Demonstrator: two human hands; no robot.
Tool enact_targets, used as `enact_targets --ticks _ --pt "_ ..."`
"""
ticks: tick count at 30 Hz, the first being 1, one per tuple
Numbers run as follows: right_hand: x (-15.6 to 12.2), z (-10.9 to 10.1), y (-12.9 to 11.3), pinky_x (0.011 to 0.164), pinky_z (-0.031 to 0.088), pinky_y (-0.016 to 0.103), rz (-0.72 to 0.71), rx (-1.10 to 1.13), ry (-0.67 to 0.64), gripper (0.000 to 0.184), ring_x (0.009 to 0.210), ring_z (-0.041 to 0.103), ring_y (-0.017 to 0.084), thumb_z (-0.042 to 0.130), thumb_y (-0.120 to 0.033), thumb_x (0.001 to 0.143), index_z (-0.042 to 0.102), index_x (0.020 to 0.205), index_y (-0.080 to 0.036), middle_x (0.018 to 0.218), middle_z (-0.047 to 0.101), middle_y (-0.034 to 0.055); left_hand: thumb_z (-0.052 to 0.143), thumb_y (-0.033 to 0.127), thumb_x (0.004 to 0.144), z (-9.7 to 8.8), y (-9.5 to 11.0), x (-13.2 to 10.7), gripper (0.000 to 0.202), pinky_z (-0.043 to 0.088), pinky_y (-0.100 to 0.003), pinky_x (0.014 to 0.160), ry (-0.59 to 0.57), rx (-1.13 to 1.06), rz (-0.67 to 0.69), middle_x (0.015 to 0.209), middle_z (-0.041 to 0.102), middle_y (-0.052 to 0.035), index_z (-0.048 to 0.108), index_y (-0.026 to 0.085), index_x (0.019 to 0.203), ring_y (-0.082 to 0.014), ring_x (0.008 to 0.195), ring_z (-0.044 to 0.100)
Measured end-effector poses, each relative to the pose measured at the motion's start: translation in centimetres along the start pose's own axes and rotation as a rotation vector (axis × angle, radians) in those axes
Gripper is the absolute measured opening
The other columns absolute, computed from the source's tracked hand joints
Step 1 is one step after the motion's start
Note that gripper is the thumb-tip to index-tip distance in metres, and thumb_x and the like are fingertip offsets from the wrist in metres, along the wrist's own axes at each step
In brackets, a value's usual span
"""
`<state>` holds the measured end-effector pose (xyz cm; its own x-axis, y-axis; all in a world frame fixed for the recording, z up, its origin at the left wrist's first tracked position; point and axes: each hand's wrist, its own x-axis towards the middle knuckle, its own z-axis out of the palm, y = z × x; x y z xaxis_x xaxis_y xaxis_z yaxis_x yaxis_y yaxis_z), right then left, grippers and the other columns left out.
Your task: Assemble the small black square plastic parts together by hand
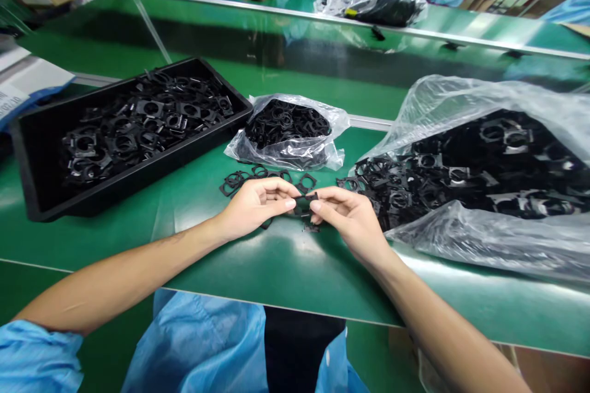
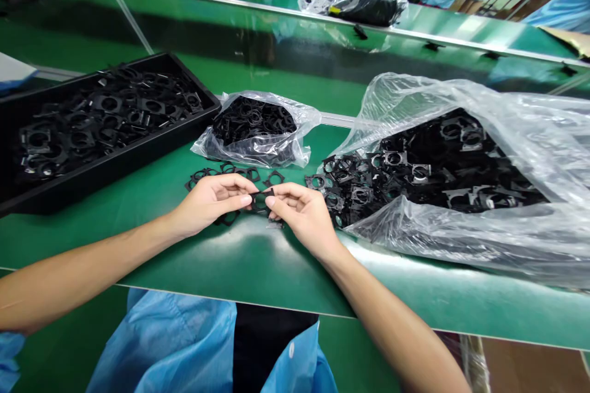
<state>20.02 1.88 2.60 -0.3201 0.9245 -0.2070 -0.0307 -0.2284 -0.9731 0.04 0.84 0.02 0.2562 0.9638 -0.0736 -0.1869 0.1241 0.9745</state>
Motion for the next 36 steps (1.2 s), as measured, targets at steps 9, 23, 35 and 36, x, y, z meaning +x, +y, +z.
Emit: enact_targets --ticks 9,23,35,36 --pt "0.16 -0.21 0.12 0.061 0.055 0.027 0.032 0.033 -0.034 0.038 0.058 0.063 0.013 0.093 -0.047 0.064 0.073 0.078 -0.017 0.065 0.07 0.0009 0.088 0.04 0.07 -0.07 -0.03 0.21 0.036 0.06 -0.029 0.074 0.091 0.001 -0.007 0.08 0.074 -0.0041 0.073 0.013 0.088 -0.0156 0.073 0.07" --pt "0.12 -0.21 0.25 0.061 0.052 0.028 0.02 -0.028 -0.017 0.045 0.062 0.06 0.013 0.094 -0.052 0.058 0.073 0.076 -0.017 0.074 0.069 0.0019 0.081 0.042 0.078 0.13 -0.44 -0.15 0.03 0.055 -0.025 0.07 0.128 0.181 0.134 0.078 0.071 -0.0026 0.07 0.015 0.085 -0.0153 0.074 0.068" --pt "-0.03 -0.21 0.02 0.061 0.054 0.029 -0.088 -0.062 -0.027 0.034 0.061 0.06 0.013 0.09 -0.045 0.068 0.075 0.083 -0.017 0.07 0.066 0.0006 0.078 0.042 0.081 0.05 -0.09 -0.27 0.028 0.055 -0.024 0.069 0.06 0.201 0.145 0.076 0.07 -0.0021 0.069 0.015 0.084 -0.0144 0.071 0.066" --pt "-0.05 -0.24 -0.05 0.06 0.054 0.029 -0.091 -0.067 -0.021 0.031 0.06 0.06 0.013 0.09 -0.043 0.07 0.076 0.082 -0.017 0.07 0.065 0.0005 0.079 0.04 0.081 0.11 -0.15 -0.31 0.027 0.055 -0.024 0.069 0.055 0.196 0.137 0.077 0.07 -0.0023 0.07 0.015 0.085 -0.0144 0.072 0.067"
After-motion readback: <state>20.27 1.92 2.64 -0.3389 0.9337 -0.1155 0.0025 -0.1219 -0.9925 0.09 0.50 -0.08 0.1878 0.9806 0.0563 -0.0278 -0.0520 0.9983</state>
